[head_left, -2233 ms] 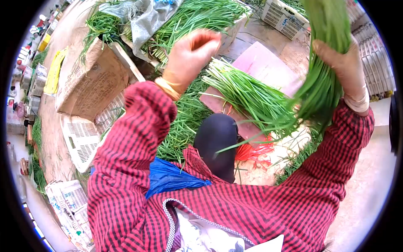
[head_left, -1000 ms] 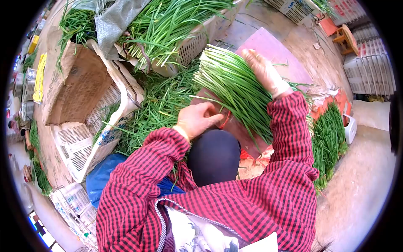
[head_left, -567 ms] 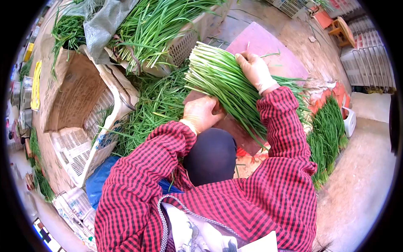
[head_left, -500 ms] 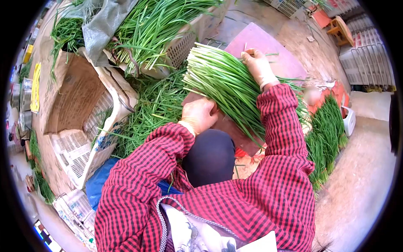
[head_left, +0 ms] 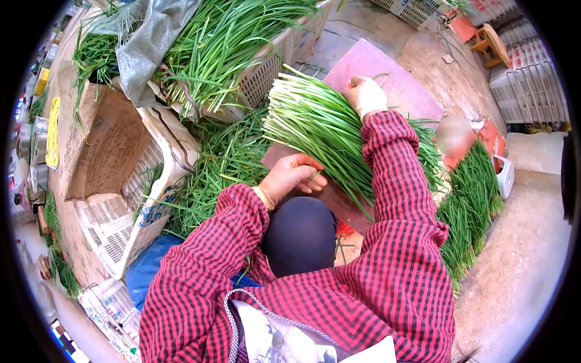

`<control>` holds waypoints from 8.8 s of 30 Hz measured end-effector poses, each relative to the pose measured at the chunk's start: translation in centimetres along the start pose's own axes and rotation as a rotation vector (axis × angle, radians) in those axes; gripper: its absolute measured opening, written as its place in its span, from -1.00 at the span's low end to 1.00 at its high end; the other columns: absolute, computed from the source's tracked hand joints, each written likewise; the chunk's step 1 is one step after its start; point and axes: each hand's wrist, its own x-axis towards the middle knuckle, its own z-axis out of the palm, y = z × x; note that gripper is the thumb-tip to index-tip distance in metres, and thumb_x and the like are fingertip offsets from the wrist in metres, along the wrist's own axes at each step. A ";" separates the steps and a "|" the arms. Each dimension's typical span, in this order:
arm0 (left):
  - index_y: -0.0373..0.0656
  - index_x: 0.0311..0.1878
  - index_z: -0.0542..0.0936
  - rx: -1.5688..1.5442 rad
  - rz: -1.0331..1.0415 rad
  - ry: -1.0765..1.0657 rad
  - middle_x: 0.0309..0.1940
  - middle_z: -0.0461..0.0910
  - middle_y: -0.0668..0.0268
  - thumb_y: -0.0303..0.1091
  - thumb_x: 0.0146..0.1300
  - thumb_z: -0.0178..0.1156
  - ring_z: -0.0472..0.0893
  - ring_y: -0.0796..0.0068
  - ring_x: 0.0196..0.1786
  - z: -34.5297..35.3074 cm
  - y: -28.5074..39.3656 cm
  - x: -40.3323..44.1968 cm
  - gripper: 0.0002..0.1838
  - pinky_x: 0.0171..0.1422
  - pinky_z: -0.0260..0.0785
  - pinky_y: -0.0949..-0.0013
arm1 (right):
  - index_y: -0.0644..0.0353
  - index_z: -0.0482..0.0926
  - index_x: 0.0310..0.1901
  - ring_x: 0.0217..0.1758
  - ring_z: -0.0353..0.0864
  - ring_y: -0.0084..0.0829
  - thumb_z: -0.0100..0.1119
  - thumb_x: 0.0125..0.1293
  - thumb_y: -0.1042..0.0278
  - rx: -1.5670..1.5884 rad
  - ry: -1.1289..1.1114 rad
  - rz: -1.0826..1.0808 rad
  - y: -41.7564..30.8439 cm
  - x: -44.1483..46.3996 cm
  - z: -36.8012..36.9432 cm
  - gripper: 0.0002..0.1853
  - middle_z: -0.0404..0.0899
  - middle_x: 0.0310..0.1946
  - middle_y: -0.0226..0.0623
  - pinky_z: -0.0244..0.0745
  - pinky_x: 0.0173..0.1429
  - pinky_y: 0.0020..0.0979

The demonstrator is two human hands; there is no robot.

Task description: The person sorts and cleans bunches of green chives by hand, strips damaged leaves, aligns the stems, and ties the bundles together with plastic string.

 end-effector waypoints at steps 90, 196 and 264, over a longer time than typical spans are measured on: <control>-0.26 -0.21 0.70 0.661 0.246 0.392 -0.54 0.68 0.35 -0.30 0.39 0.19 0.58 0.63 -0.55 3.7 5.8 -0.8 -0.78 -0.41 0.46 0.49 | 0.13 0.68 -0.23 -0.14 0.69 -0.18 0.32 0.28 0.41 0.659 0.464 -0.642 -0.1 -12.9 3.5 -0.93 0.71 -0.27 -0.30 0.49 0.18 -0.18; -0.21 -0.12 0.66 0.138 0.084 0.069 -0.28 0.68 0.40 -0.31 0.31 0.36 0.60 0.61 -0.24 0.0 7.3 3.5 -0.81 -0.06 0.46 0.49 | 0.07 0.71 -0.29 0.39 0.45 -0.12 0.30 0.24 0.45 0.532 0.307 -0.634 6.4 -22.8 2.5 -0.95 0.67 -0.01 -0.36 0.08 0.56 -0.09; -0.21 -0.07 0.57 1.673 0.614 0.618 -0.16 0.58 0.08 0.04 -0.06 0.38 0.54 0.12 0.14 3.5 9.1 -3.1 -0.42 0.57 -0.15 -0.24 | 0.33 0.54 0.07 -0.12 0.65 -0.50 0.29 0.36 0.52 1.106 -0.322 -0.210 0.2 -21.8 4.1 -0.72 0.67 -0.19 -0.30 0.60 0.01 -0.47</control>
